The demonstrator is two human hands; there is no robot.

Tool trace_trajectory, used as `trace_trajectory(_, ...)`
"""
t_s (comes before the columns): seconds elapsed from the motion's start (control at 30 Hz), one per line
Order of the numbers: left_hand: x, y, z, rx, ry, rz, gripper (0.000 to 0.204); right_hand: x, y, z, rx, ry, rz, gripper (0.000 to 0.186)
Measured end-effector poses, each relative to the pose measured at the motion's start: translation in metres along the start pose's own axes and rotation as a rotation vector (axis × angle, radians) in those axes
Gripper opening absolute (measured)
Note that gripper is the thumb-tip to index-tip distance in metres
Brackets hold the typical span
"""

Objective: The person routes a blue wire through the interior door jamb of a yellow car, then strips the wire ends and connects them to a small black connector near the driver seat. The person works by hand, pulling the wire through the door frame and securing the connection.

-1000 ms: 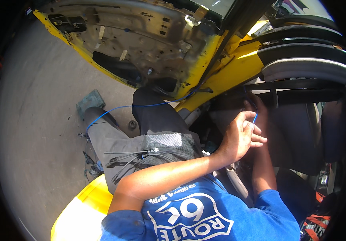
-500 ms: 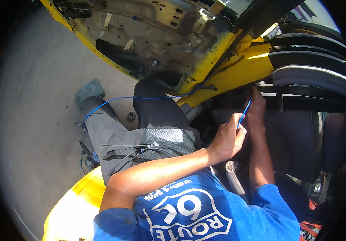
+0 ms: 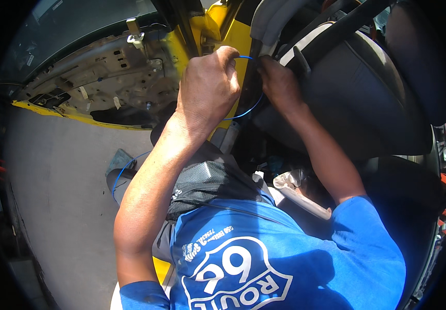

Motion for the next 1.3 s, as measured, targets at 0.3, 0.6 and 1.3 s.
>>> trace_trajectory(0.3, 0.004, -0.005, 0.029, -0.120, -0.253, 0.035, 0.024, 0.016, 0.005, 0.022, -0.132, 0.062, 0.051, 0.013)
trace_trajectory(0.6, 0.001, -0.016, 0.061, -0.261, -0.321, -0.049, 0.026, 0.008, -0.005, 0.000, -0.072, -0.046, 0.082, 0.016)
trace_trajectory(1.3, -0.196, 0.080, 0.223, -0.405, 0.078, -0.677, 0.044, 0.016, 0.018, 0.013, -0.145, -0.070, 0.075, 0.017)
Point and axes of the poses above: each hand's wrist, its own y-axis away from the middle knuckle, its own z-axis out of the palm, x = y × z, the point moved 5 cm from there along -y, towards the middle knuckle, and after that the axes turned 1 degree about -z, right-handed, at the moved point
